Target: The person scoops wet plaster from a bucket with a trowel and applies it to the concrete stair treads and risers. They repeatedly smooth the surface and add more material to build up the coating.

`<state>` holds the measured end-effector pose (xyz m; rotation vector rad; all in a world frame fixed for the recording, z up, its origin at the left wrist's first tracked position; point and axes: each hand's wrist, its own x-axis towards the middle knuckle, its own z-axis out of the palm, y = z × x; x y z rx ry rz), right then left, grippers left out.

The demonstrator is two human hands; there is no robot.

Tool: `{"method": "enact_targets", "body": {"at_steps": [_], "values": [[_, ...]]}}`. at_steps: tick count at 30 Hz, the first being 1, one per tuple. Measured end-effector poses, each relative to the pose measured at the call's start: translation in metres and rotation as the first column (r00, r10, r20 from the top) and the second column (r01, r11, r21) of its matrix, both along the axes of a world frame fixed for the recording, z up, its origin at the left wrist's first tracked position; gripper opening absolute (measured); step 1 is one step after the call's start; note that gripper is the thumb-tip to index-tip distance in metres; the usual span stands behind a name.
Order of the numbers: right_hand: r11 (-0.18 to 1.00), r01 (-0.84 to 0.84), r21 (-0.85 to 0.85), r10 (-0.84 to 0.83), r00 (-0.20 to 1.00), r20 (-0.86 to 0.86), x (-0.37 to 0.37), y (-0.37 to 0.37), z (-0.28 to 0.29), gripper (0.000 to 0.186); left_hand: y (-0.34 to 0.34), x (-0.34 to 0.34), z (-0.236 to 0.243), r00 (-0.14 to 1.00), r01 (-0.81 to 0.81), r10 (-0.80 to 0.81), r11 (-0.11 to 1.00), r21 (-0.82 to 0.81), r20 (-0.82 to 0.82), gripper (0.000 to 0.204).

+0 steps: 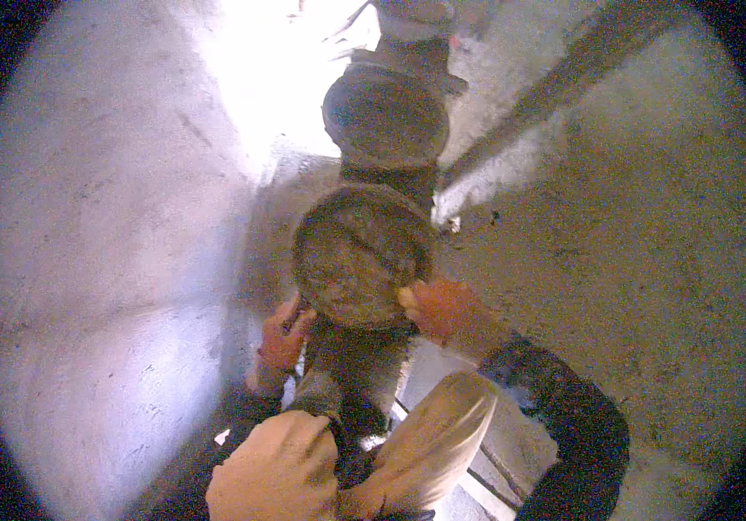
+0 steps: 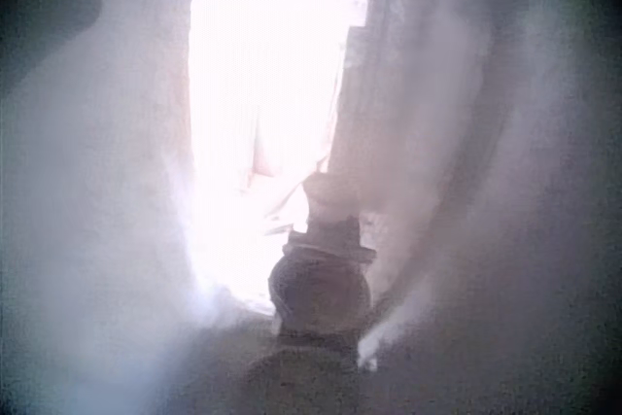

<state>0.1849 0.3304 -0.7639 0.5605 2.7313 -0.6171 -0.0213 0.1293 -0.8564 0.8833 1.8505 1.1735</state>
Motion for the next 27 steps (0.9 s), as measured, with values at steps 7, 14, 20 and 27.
{"method": "enact_targets", "body": {"at_steps": [7,14,20,27], "values": [[0.980,0.195,0.050,-0.195,0.981,-0.001,0.005,0.001,0.079,0.032,-0.008,-0.007,0.004,0.997,-0.066,0.063,0.996,-0.052,-0.051,0.040],[0.971,0.153,0.183,-0.191,0.959,0.211,0.001,-0.007,0.030,0.033,0.001,-0.003,0.010,0.906,-0.188,0.228,0.971,0.145,-0.356,0.041],[0.974,0.169,0.152,-0.157,0.984,-0.087,-0.014,0.022,0.053,0.026,0.010,-0.002,0.044,0.846,0.055,0.093,0.964,0.260,-0.525,0.035],[0.989,0.048,0.140,-0.055,0.997,0.050,-0.013,-0.005,-0.045,0.017,0.023,0.017,0.043,0.877,0.299,-0.130,0.901,0.314,-0.463,0.029]]}}
